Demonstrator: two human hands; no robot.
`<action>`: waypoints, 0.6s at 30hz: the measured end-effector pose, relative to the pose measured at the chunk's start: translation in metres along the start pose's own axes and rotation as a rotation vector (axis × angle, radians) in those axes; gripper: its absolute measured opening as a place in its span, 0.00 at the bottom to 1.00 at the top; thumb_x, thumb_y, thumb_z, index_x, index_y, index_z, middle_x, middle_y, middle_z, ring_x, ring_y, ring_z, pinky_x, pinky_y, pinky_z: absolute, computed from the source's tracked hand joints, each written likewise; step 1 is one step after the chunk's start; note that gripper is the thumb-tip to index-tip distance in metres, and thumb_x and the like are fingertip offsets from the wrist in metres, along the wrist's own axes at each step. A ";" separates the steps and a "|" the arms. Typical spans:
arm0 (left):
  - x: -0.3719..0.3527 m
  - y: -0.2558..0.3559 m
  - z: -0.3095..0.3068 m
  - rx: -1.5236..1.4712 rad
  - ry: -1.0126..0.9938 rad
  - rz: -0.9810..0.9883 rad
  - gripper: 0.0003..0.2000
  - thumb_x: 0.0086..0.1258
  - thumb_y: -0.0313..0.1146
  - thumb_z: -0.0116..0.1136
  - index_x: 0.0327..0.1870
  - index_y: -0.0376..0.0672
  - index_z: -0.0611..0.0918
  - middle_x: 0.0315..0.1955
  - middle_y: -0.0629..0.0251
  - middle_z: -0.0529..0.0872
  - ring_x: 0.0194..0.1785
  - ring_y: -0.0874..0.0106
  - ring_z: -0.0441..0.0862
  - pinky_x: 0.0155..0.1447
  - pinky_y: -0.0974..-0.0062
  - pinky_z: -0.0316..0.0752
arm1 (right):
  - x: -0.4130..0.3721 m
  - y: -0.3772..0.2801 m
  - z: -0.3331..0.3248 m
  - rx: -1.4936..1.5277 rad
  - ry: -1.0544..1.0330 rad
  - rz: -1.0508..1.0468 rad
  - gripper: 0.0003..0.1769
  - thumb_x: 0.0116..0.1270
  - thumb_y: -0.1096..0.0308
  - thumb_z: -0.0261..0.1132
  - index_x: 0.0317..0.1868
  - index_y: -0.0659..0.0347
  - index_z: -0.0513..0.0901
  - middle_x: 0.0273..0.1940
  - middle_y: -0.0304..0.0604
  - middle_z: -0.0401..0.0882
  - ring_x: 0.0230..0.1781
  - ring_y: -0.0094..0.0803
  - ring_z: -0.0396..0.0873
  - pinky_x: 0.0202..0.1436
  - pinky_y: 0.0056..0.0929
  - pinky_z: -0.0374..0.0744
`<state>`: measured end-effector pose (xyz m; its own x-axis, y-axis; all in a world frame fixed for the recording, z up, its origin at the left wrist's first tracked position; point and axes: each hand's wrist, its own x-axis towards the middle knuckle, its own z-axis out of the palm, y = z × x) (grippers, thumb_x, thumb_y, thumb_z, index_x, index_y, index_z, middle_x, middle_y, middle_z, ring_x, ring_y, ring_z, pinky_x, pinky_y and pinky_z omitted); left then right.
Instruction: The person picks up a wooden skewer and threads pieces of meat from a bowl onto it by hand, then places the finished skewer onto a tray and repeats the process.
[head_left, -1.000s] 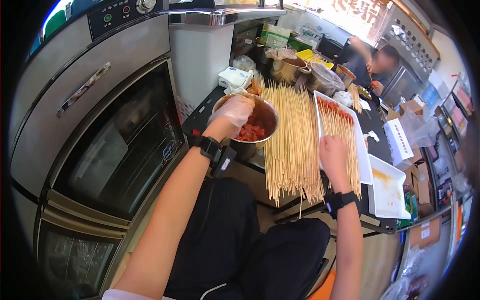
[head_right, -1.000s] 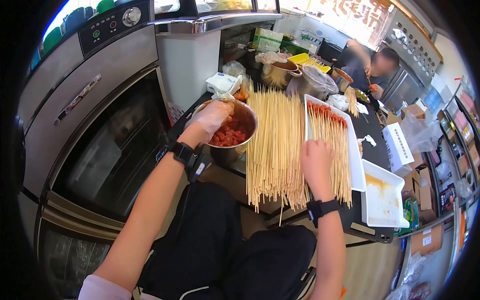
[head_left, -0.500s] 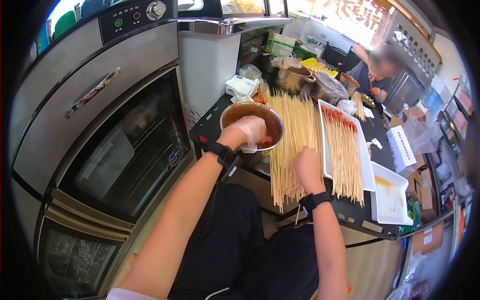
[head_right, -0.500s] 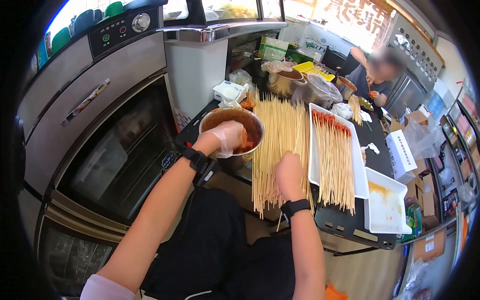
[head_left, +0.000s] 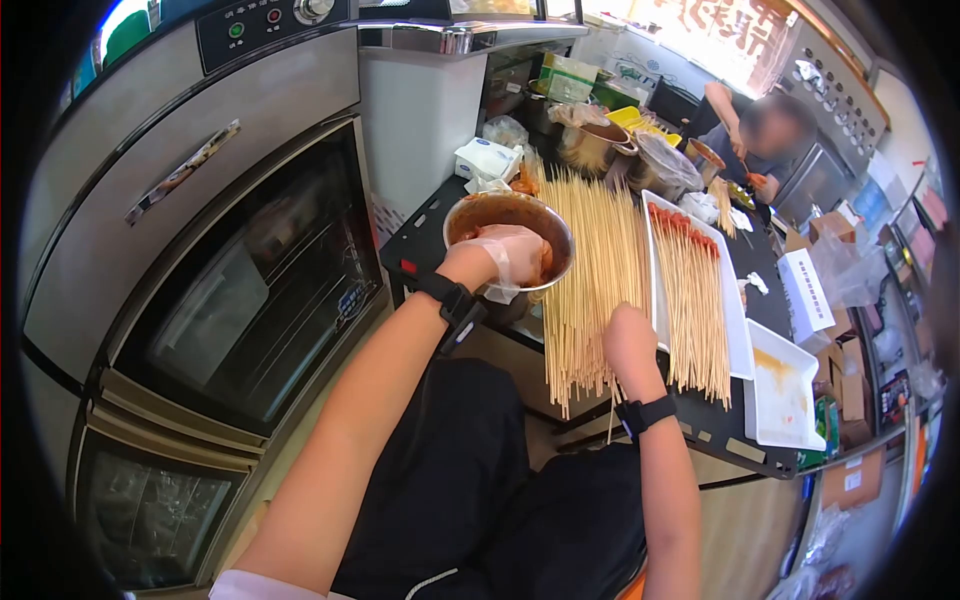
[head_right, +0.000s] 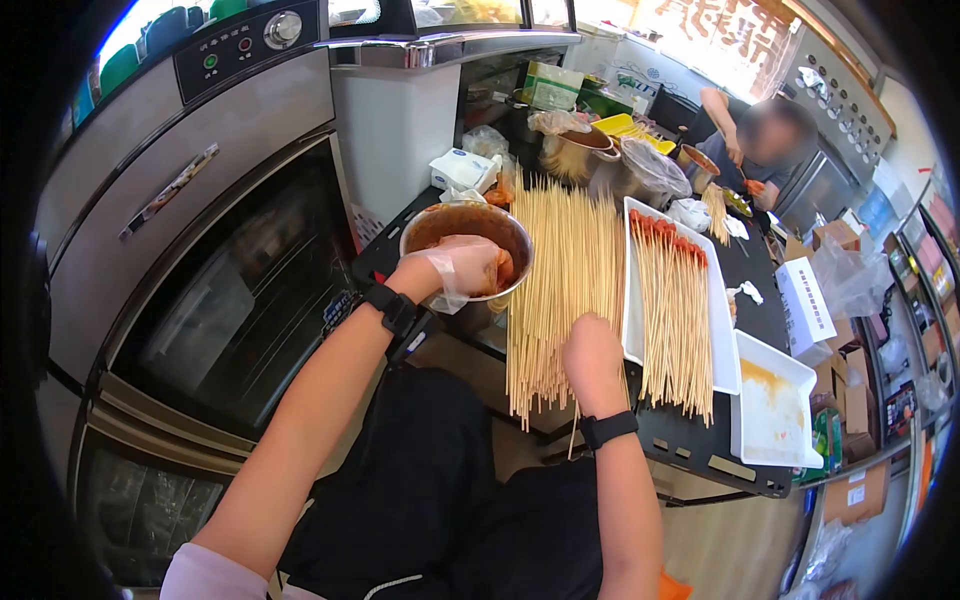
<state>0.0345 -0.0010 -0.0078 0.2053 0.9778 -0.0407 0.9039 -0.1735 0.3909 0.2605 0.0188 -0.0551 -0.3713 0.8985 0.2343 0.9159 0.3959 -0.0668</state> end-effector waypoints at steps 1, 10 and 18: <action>0.001 0.001 0.000 0.017 -0.001 -0.039 0.11 0.52 0.32 0.53 0.36 0.46 0.83 0.33 0.57 0.84 0.39 0.60 0.81 0.42 0.68 0.74 | 0.003 0.001 0.006 -0.003 0.027 -0.004 0.07 0.53 0.73 0.59 0.32 0.67 0.76 0.31 0.57 0.77 0.32 0.51 0.79 0.35 0.41 0.78; 0.004 -0.001 -0.001 0.133 0.078 -0.140 0.09 0.54 0.30 0.51 0.34 0.43 0.82 0.32 0.54 0.83 0.40 0.59 0.81 0.44 0.65 0.74 | 0.030 0.016 -0.001 0.201 0.034 0.139 0.08 0.53 0.75 0.55 0.32 0.72 0.74 0.30 0.63 0.77 0.33 0.57 0.77 0.35 0.47 0.76; 0.002 0.002 -0.006 -0.016 0.365 -0.253 0.10 0.63 0.38 0.51 0.29 0.41 0.81 0.29 0.56 0.83 0.37 0.59 0.80 0.43 0.65 0.72 | 0.022 0.015 -0.011 0.541 0.313 0.116 0.12 0.66 0.69 0.49 0.44 0.70 0.69 0.29 0.58 0.77 0.31 0.53 0.77 0.36 0.45 0.74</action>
<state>0.0345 0.0017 -0.0013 -0.1698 0.9671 0.1893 0.9023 0.0754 0.4245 0.2678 0.0422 -0.0403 -0.1371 0.8758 0.4627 0.7103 0.4125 -0.5703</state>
